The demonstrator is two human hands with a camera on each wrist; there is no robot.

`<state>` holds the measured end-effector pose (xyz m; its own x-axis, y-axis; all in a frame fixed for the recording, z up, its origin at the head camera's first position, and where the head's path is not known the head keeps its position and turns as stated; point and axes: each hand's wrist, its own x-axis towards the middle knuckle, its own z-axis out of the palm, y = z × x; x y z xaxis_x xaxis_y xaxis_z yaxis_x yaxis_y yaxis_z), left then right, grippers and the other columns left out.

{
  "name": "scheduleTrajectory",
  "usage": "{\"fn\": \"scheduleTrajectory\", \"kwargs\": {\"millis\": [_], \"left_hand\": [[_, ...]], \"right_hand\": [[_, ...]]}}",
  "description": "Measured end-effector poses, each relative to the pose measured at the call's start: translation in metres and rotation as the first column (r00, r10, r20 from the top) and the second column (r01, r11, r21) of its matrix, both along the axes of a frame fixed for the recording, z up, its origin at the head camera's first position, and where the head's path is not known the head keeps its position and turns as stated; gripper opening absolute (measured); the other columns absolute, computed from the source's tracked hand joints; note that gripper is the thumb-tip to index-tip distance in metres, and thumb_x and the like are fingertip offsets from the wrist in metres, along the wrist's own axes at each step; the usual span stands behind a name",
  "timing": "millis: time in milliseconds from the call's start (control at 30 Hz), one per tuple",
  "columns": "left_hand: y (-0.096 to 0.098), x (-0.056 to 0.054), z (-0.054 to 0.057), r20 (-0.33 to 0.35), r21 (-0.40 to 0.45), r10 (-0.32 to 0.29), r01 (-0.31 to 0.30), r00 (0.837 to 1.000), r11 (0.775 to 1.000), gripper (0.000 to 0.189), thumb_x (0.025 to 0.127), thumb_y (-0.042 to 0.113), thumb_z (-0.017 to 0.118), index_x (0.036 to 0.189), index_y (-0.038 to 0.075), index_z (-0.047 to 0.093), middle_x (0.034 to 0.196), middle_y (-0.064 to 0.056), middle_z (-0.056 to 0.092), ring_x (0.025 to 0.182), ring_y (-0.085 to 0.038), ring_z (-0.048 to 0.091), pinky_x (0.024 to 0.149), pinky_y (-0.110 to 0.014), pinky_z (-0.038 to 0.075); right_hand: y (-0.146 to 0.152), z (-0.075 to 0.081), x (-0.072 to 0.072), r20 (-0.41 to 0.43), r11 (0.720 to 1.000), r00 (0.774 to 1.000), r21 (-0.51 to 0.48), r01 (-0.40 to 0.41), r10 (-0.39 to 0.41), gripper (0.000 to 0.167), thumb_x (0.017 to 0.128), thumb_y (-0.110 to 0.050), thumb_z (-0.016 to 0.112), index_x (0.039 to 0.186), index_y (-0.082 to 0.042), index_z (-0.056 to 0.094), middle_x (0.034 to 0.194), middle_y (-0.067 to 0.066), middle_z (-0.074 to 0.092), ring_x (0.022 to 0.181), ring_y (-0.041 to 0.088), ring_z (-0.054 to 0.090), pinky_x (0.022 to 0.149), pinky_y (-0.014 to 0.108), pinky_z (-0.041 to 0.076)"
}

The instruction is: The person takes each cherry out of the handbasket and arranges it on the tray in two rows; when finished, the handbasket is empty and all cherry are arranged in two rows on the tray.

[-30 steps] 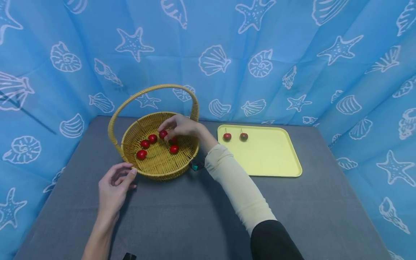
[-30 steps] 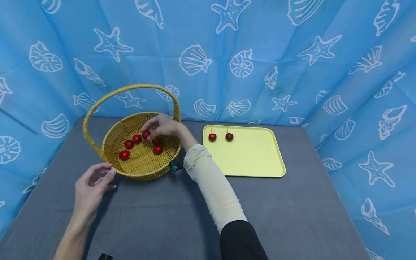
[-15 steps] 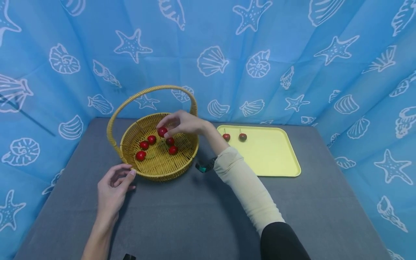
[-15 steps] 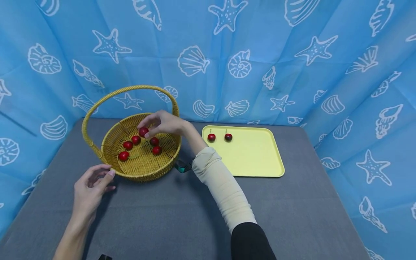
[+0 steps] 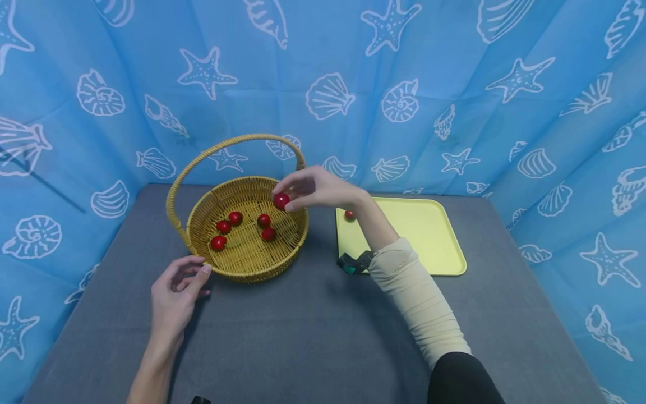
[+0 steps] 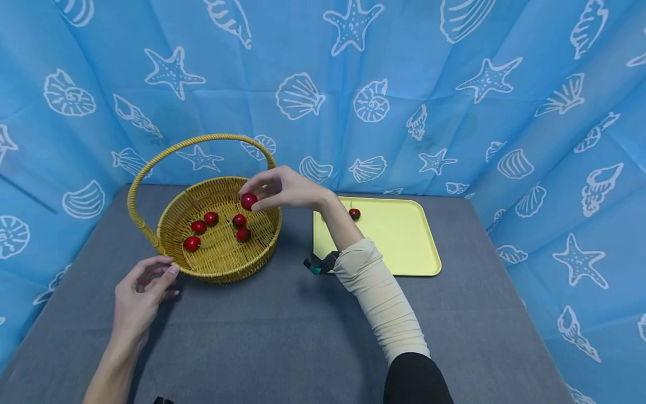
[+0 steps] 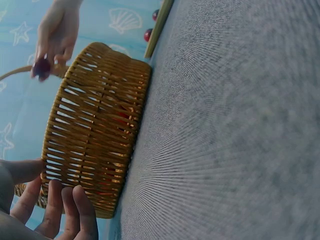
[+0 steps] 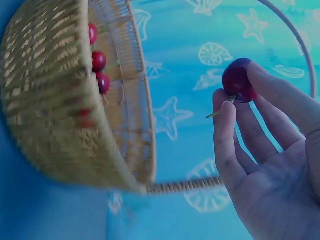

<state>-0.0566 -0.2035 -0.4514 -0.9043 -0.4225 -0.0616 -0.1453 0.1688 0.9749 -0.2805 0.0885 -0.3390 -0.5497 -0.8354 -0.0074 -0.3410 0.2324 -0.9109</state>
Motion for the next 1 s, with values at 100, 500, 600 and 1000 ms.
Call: {"fn": "scheduleTrajectory", "kwargs": {"millis": [100,500,600,1000], "left_hand": [[0.001,0.000,0.000,0.002,0.006,-0.002,0.002,1.000,1.000,0.035,0.103,0.026,0.078,0.133,0.010,0.069,0.102,0.010,0.070,0.080,-0.011,0.075,0.068,-0.027,0.067],[-0.001,0.002,0.002,-0.015,0.107,-0.004,0.006,1.000,0.994,0.038,0.099,0.020,0.082,0.132,0.005,0.069,0.102,0.007,0.071,0.080,-0.011,0.075,0.066,-0.025,0.066],[-0.002,0.002,0.002,-0.006,0.088,-0.005,0.005,1.000,0.996,0.037,0.100,0.021,0.081,0.132,0.007,0.069,0.103,0.008,0.071,0.081,-0.010,0.075,0.067,-0.025,0.066],[-0.003,0.003,0.002,0.023,0.045,-0.021,0.020,1.000,0.999,0.037,0.102,0.025,0.079,0.134,0.010,0.068,0.106,0.010,0.069,0.084,-0.010,0.075,0.070,-0.025,0.066]], "right_hand": [[0.024,0.003,0.002,-0.004,1.000,1.000,0.007,0.030,-0.030,0.040,0.097,-0.011,0.082,0.135,-0.009,0.073,0.136,0.010,0.075,0.122,0.022,0.075,0.105,0.036,0.063],[0.116,-0.004,0.004,-0.034,0.949,0.955,0.110,0.295,-0.293,0.037,0.100,-0.015,0.079,0.137,-0.014,0.073,0.125,0.008,0.074,0.104,0.016,0.074,0.094,0.026,0.059],[0.135,-0.009,0.005,-0.014,0.930,0.937,0.123,0.347,-0.348,0.039,0.102,-0.014,0.075,0.141,-0.012,0.069,0.142,0.009,0.069,0.115,0.016,0.077,0.099,0.029,0.061],[0.196,-0.028,0.008,0.030,0.849,0.852,0.108,0.518,-0.523,0.037,0.106,-0.012,0.071,0.140,0.001,0.065,0.137,0.020,0.070,0.106,0.012,0.080,0.104,0.037,0.065]]}}
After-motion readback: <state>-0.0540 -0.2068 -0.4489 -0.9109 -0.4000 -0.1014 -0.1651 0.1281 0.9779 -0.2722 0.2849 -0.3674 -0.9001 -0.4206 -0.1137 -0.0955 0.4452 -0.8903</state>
